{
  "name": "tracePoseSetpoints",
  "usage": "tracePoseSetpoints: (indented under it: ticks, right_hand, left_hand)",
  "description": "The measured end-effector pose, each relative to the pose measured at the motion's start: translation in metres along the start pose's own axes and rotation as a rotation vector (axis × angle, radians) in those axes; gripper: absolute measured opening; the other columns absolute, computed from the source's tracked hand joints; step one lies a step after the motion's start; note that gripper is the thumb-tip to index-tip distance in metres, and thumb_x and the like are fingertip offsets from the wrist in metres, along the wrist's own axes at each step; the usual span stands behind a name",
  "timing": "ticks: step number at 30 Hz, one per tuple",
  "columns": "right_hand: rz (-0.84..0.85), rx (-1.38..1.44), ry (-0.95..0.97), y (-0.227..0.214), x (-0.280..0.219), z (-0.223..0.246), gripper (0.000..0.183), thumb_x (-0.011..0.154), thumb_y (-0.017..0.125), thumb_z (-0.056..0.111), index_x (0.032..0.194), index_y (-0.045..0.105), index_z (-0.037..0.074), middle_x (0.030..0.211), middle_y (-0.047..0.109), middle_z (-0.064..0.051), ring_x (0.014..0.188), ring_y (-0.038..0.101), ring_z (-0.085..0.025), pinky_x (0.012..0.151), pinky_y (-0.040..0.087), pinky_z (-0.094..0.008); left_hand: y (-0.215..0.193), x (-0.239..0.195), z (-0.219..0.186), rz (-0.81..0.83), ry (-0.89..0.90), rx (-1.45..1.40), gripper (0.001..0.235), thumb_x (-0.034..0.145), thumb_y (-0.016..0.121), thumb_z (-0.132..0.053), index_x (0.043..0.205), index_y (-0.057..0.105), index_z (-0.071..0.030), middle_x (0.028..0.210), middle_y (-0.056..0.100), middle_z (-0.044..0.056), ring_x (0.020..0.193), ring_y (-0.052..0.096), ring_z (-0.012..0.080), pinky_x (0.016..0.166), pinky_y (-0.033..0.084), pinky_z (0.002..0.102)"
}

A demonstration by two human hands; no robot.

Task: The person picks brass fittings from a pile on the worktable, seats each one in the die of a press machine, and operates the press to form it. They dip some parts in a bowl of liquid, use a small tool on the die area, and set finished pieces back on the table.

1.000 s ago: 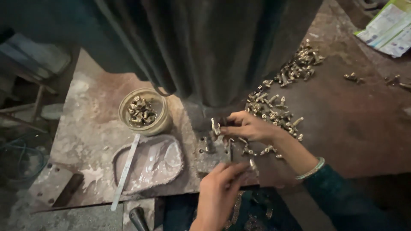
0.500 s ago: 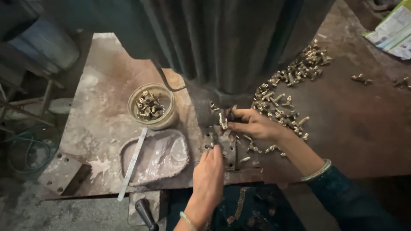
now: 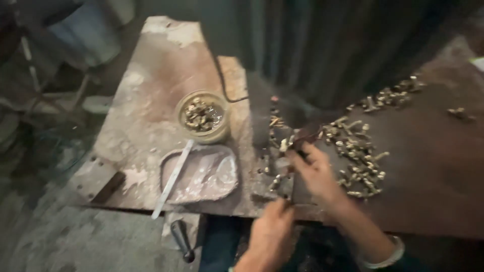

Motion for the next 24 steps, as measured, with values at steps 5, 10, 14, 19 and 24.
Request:
tracePoseSetpoints:
  ticks: [5,10,14,19,24]
  right_hand:
    - [-0.053,0.047,-0.081,0.01,-0.008,0.007,0.028,0.1,0.062,0.013,0.125,0.067,0.001,0.112,0.073,-0.002,0.093,0.067,-0.008,0.079,0.054,-0.026]
    - [-0.044,-0.083,-0.048,0.003,-0.005,0.001,0.031,0.101,0.061,0.014,0.127,0.068,0.001,0.109,0.074,-0.005,0.088,0.069,-0.012,0.078,0.056,-0.027]
    - [-0.117,-0.093,0.083,-0.002,-0.004,-0.001,0.027,0.1,0.063,0.016,0.122,0.07,0.0,0.106,0.077,-0.008,0.081,0.069,-0.015,0.07,0.051,-0.028]
    - [-0.119,-0.058,0.105,-0.003,-0.005,0.0,0.025,0.099,0.065,0.018,0.117,0.07,0.001,0.1,0.074,-0.009,0.078,0.07,-0.013,0.069,0.054,-0.028]
    - [-0.067,-0.113,0.032,-0.013,-0.002,-0.015,0.028,0.104,0.064,0.015,0.127,0.069,0.0,0.099,0.074,-0.012,0.07,0.056,-0.016,0.062,0.042,-0.031]
  left_hand:
    - [-0.116,0.003,0.062,-0.314,-0.217,-0.017,0.037,0.069,0.06,0.009,0.102,0.068,-0.006,0.1,0.065,0.015,0.093,0.065,0.0398,0.077,0.054,0.046]
    - [-0.113,0.009,0.104,-0.228,-0.361,0.084,0.025,0.075,0.063,0.005,0.096,0.069,-0.005,0.1,0.065,0.017,0.088,0.066,0.0405,0.074,0.052,0.049]
    - [-0.095,0.01,0.116,-0.172,-0.378,0.091,0.018,0.08,0.065,0.002,0.096,0.069,-0.005,0.096,0.066,0.016,0.087,0.066,0.0407,0.074,0.053,0.049]
    - [-0.115,0.01,0.124,-0.333,-0.432,-0.249,0.014,0.081,0.075,-0.005,0.095,0.077,-0.006,0.092,0.076,0.012,0.085,0.075,0.0282,0.076,0.058,0.037]
    - [-0.088,-0.008,0.129,-0.343,-0.657,-0.91,0.019,0.084,0.077,-0.005,0.103,0.077,-0.001,0.097,0.081,0.008,0.086,0.077,0.0138,0.077,0.062,0.027]
Point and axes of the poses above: each hand's wrist, its own x-axis towards the middle knuckle, its own y-axis out of the palm, z = x × y, the point moved 5 cm from there along x, towards the middle knuckle
